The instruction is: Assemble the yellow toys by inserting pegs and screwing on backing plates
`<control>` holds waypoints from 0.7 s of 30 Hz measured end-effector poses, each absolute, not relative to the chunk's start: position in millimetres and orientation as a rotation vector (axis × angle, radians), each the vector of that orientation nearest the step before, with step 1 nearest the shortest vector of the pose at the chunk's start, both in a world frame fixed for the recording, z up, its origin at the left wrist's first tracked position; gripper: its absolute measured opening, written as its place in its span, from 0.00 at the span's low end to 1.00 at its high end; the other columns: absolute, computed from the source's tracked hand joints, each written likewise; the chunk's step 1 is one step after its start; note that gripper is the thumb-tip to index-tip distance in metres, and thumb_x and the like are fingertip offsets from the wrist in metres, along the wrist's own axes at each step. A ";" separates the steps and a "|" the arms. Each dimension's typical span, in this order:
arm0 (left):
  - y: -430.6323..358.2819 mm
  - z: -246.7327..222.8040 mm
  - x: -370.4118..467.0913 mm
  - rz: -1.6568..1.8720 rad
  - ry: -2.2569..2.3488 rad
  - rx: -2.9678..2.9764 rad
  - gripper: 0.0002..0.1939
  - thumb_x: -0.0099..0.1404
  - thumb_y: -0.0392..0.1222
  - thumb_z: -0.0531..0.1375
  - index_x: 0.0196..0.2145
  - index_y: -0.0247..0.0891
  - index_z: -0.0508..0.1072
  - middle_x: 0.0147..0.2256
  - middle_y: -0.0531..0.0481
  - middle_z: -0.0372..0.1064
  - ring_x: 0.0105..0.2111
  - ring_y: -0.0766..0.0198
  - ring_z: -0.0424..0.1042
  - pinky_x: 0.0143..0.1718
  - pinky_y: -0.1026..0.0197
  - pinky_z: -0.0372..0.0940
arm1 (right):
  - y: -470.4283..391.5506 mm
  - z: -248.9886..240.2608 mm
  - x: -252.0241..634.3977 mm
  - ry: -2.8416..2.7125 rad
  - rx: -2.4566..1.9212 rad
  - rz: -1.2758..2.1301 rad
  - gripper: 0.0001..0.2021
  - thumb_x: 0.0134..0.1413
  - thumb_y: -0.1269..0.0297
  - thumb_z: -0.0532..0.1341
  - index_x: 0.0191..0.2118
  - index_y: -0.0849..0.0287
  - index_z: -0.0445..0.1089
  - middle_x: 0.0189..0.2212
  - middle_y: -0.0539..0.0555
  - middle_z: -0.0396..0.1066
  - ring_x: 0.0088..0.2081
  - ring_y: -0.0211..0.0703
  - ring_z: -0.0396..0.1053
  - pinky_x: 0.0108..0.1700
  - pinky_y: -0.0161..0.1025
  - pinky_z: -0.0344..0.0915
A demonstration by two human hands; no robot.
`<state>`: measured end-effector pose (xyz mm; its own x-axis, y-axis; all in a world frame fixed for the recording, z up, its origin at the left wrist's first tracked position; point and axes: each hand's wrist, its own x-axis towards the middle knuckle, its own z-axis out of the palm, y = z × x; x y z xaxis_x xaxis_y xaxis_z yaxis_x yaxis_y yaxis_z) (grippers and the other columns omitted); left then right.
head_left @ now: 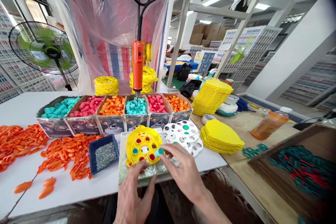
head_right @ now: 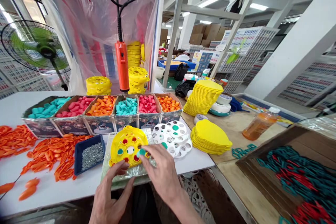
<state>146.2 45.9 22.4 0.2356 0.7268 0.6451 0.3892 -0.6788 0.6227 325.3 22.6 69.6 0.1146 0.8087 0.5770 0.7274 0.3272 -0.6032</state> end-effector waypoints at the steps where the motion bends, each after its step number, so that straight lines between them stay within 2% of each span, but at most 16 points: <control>1: 45.6 22.1 143.6 1.413 1.037 2.205 0.23 0.66 0.33 0.63 0.57 0.45 0.66 0.43 0.46 0.80 0.41 0.54 0.81 0.45 0.53 0.77 | 29.8 68.9 332.2 -1.667 -1.433 0.086 0.11 0.67 0.63 0.60 0.51 0.55 0.74 0.43 0.58 0.78 0.45 0.51 0.74 0.46 0.49 0.74; 4: 45.8 20.2 133.8 1.411 1.048 2.256 0.21 0.66 0.32 0.61 0.55 0.44 0.66 0.44 0.45 0.79 0.43 0.54 0.81 0.48 0.53 0.76 | 50.0 63.9 345.0 -1.822 -1.467 0.047 0.13 0.68 0.66 0.57 0.54 0.56 0.74 0.47 0.59 0.77 0.49 0.54 0.71 0.51 0.54 0.72; 9: 47.7 15.9 121.7 1.419 1.103 2.288 0.18 0.67 0.32 0.61 0.54 0.42 0.65 0.43 0.43 0.78 0.43 0.54 0.80 0.49 0.54 0.75 | 62.5 58.1 346.4 -1.934 -1.505 0.032 0.16 0.69 0.69 0.55 0.57 0.57 0.72 0.50 0.59 0.75 0.51 0.54 0.68 0.53 0.55 0.72; 21: 52.5 10.8 117.7 1.419 1.115 2.309 0.13 0.71 0.38 0.58 0.53 0.38 0.67 0.41 0.44 0.78 0.40 0.56 0.81 0.46 0.56 0.77 | 66.0 53.8 347.1 -1.927 -1.480 -0.042 0.10 0.65 0.68 0.61 0.50 0.57 0.72 0.46 0.57 0.76 0.49 0.52 0.71 0.52 0.50 0.71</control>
